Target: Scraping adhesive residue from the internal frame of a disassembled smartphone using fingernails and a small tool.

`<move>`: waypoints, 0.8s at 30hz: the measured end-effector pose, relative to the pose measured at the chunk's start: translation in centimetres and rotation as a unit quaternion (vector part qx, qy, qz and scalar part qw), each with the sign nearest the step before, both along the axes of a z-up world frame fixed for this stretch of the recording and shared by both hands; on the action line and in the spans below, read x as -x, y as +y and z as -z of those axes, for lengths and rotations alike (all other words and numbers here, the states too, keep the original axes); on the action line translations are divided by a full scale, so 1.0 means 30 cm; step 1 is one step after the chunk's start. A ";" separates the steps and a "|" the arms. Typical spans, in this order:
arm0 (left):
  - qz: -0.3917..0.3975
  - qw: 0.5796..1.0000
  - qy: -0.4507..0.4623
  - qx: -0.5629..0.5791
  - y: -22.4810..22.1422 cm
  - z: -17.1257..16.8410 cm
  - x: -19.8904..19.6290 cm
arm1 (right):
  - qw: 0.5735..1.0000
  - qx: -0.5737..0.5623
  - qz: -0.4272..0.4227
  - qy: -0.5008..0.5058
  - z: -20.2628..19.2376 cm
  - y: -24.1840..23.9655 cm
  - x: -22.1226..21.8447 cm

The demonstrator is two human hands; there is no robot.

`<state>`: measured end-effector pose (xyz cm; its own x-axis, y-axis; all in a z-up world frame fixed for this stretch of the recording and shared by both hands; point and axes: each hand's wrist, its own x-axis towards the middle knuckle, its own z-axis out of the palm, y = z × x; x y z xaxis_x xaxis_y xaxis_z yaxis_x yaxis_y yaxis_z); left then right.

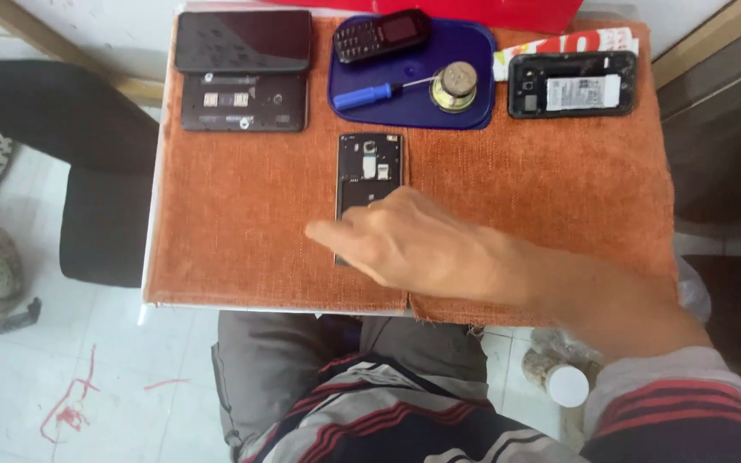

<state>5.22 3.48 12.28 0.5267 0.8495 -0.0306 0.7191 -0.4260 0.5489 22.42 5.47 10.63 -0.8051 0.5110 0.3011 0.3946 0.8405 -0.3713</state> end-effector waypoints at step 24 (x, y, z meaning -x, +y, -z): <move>-0.132 0.935 -0.126 -0.305 -0.104 0.391 0.207 | 0.993 -0.098 0.011 -0.067 -0.052 0.000 -0.008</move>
